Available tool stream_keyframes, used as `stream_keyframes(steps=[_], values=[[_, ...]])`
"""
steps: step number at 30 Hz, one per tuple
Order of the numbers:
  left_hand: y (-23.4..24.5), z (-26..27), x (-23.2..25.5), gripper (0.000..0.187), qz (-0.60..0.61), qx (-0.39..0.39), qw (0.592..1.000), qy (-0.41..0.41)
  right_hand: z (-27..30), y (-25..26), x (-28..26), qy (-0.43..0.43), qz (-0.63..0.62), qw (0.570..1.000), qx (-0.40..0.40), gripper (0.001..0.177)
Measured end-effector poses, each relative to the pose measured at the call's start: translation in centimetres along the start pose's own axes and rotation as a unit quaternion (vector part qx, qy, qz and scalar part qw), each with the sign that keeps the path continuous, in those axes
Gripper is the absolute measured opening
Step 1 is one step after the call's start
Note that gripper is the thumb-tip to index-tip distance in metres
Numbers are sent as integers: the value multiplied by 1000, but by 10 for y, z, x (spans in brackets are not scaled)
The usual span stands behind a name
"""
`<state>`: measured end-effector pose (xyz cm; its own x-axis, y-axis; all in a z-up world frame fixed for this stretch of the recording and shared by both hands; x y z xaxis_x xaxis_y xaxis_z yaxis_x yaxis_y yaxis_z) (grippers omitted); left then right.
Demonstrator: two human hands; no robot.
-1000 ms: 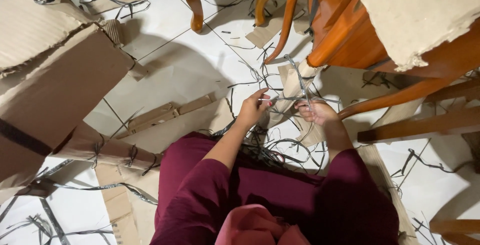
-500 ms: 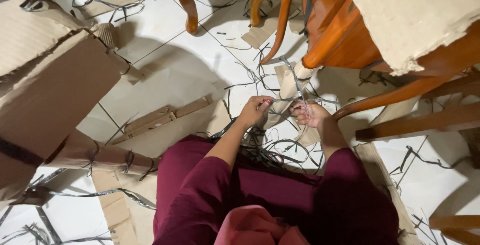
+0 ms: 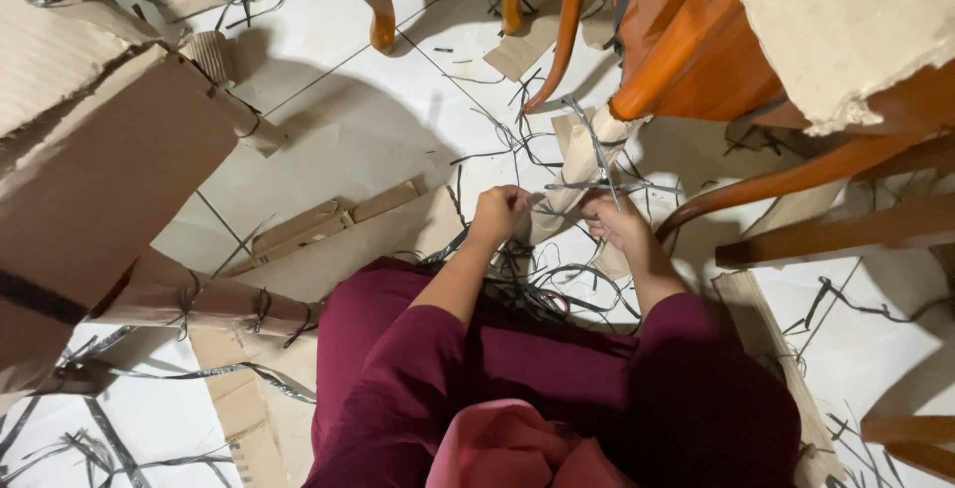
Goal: Wrapping wooden chair legs with cardboard strips and securing them with plastic ties, then trimming the ties with scissors.
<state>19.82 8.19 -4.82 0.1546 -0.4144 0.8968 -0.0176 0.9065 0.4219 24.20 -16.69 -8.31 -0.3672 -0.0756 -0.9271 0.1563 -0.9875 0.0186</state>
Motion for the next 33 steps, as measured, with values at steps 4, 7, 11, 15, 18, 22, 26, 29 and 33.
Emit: stream_keyframes(steps=[4, 7, 11, 15, 18, 22, 26, 29, 33], values=[[9, 12, 8, 12, -72, -15, 995, 59, 20, -5, -5, 57, 71, 992, 90, 25], [-6, 7, -13, 13, -133, -31, 986, 92, 13, -7, 23, 44, 205, 964, 164, 14], [-25, 5, -41, 15, -231, -66, 965, 101, 8, -20, 57, 89, 251, 946, 187, 24], [-35, 11, -44, 19, -303, -110, 941, 107, 41, -29, 33, 172, 299, 914, 213, 27], [-24, 30, -18, 23, -357, -159, 909, 141, 71, -41, 3, 217, 297, 905, 214, 11], [-64, 29, -72, 20, -361, -189, 903, 132, 63, -38, -3, 213, 359, 881, 223, 12], [-68, 47, -51, 22, -375, -212, 894, 122, 38, -22, -1, 107, 355, 898, 239, 16], [-50, 51, -33, 21, -383, -179, 900, 106, 4, -7, 7, 49, 371, 900, 225, 22], [-21, 61, -18, 20, -411, -159, 890, 114, -58, 10, 78, 42, 385, 903, 188, 18]])
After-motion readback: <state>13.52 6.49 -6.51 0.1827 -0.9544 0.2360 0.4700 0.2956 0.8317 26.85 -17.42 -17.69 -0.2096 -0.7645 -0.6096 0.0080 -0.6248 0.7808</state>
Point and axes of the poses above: each hand's wrist, its own z-axis away from the middle knuckle, its own y-axis out of the back of the hand, x = y × z, the point moved 5 cm from there along -z, towards the middle knuckle, and after that the axes turned 7 degrees about y, right-handed, at the moved point
